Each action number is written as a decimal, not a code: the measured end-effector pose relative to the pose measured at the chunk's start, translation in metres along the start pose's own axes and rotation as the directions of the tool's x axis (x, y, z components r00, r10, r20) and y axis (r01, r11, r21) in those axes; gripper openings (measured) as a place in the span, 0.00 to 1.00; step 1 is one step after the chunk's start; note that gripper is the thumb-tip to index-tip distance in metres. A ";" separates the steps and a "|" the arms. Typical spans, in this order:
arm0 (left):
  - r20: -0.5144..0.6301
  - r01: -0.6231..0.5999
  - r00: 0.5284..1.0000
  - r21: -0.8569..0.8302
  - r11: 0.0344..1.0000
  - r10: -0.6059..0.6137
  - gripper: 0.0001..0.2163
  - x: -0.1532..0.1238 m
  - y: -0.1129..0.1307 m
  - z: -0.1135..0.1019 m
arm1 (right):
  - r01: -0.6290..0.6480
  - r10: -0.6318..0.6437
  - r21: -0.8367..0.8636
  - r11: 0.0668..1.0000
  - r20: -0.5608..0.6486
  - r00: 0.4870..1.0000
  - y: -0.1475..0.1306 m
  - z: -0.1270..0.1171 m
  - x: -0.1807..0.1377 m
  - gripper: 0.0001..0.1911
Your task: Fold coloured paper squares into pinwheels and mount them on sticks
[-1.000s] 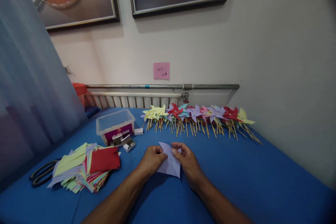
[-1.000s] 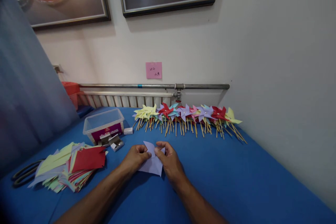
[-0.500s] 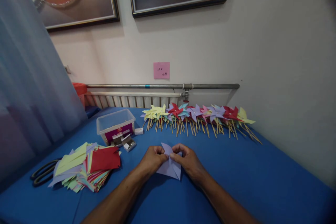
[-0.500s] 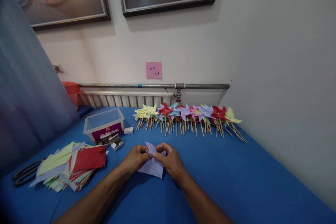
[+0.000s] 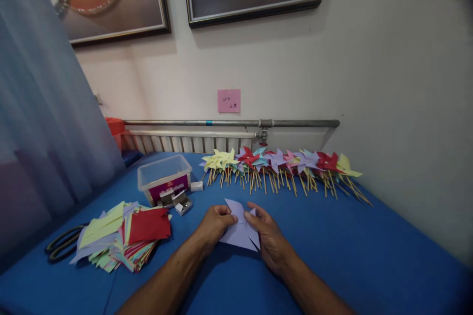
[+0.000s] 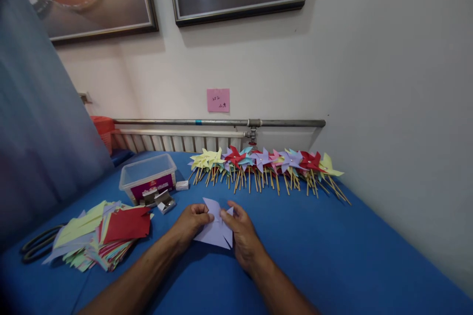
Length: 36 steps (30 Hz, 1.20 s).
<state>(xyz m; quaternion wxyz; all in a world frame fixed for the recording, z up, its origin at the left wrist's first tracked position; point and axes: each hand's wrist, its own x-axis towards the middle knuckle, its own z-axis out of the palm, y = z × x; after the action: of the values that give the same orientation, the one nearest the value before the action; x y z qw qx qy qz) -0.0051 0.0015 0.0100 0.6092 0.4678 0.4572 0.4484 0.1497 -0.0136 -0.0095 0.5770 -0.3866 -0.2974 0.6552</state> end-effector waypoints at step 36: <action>0.007 -0.086 0.996 0.242 0.967 0.087 0.14 0.005 -0.008 -0.005 | 0.150 -0.121 -0.273 0.950 0.119 0.985 0.002 -0.006 0.005 0.26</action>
<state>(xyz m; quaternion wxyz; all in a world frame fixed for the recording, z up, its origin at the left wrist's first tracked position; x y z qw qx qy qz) -0.0076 0.0061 0.0009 0.5267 0.5572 0.4886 0.4164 0.1538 -0.0089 -0.0152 0.5441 -0.4095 -0.4420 0.5838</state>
